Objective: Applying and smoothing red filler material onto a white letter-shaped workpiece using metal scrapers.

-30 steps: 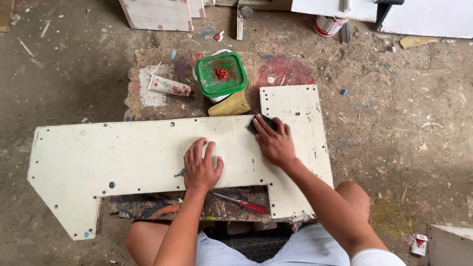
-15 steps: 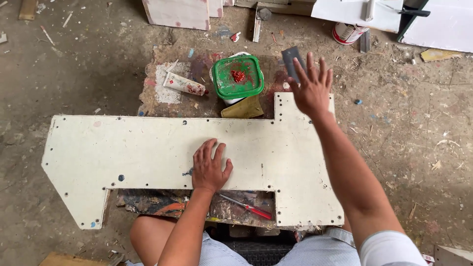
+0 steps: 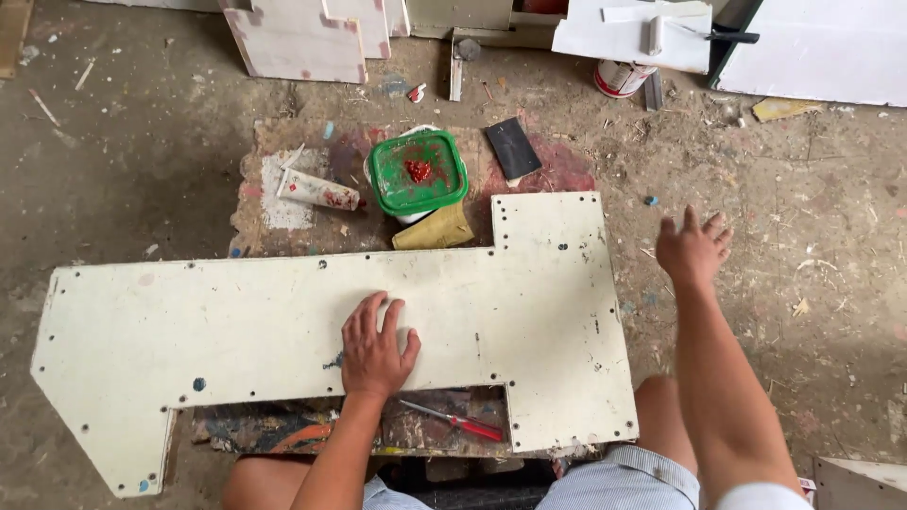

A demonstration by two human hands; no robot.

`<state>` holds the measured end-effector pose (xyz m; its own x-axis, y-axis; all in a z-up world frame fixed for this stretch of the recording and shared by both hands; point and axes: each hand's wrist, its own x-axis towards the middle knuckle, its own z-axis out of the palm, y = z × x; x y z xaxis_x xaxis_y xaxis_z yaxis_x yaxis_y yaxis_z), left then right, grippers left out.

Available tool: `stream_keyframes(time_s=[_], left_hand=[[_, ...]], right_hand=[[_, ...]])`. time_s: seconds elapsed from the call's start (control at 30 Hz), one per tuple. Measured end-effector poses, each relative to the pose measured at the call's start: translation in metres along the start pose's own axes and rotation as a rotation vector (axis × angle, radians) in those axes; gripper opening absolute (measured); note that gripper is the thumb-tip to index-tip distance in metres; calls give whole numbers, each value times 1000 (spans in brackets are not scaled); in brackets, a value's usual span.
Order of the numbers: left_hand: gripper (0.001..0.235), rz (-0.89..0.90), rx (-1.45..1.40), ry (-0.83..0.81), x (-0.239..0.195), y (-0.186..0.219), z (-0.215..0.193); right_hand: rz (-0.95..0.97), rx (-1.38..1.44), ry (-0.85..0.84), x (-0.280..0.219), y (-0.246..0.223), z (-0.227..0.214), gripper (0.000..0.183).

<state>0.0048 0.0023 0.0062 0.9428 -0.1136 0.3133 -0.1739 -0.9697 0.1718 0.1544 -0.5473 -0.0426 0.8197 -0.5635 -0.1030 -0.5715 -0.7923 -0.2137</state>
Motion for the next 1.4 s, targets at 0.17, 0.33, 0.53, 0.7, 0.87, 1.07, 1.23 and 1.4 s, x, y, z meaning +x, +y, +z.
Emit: stream_keyframes(time_s=[0.17, 0.33, 0.53, 0.7, 0.87, 1.07, 1.23, 1.4], left_hand=[[44, -1, -58, -102, 11, 7, -25], [48, 10, -15, -152, 10, 5, -14], [48, 21, -4, -134, 12, 10, -19], [48, -7, 0, -112, 5, 3, -9], [49, 3, 4, -107, 2, 5, -7], [49, -9, -19, -142, 3, 6, -7], [51, 7, 8, -91, -5, -1, -4], [52, 37, -161, -17, -3, -6, 2]], right_hand=[[-172, 320, -98, -134, -24, -84, 55], [-24, 415, -174, -210, 9, -60, 56], [-31, 553, -3, -233, 17, -68, 42], [-59, 747, 144, -233, 13, -91, 38], [-87, 783, 239, -249, 18, -105, 34], [-70, 834, 246, -267, 29, -108, 33], [-137, 831, 105, -297, -3, -107, 38], [-369, 764, -188, -356, -50, -77, 30]])
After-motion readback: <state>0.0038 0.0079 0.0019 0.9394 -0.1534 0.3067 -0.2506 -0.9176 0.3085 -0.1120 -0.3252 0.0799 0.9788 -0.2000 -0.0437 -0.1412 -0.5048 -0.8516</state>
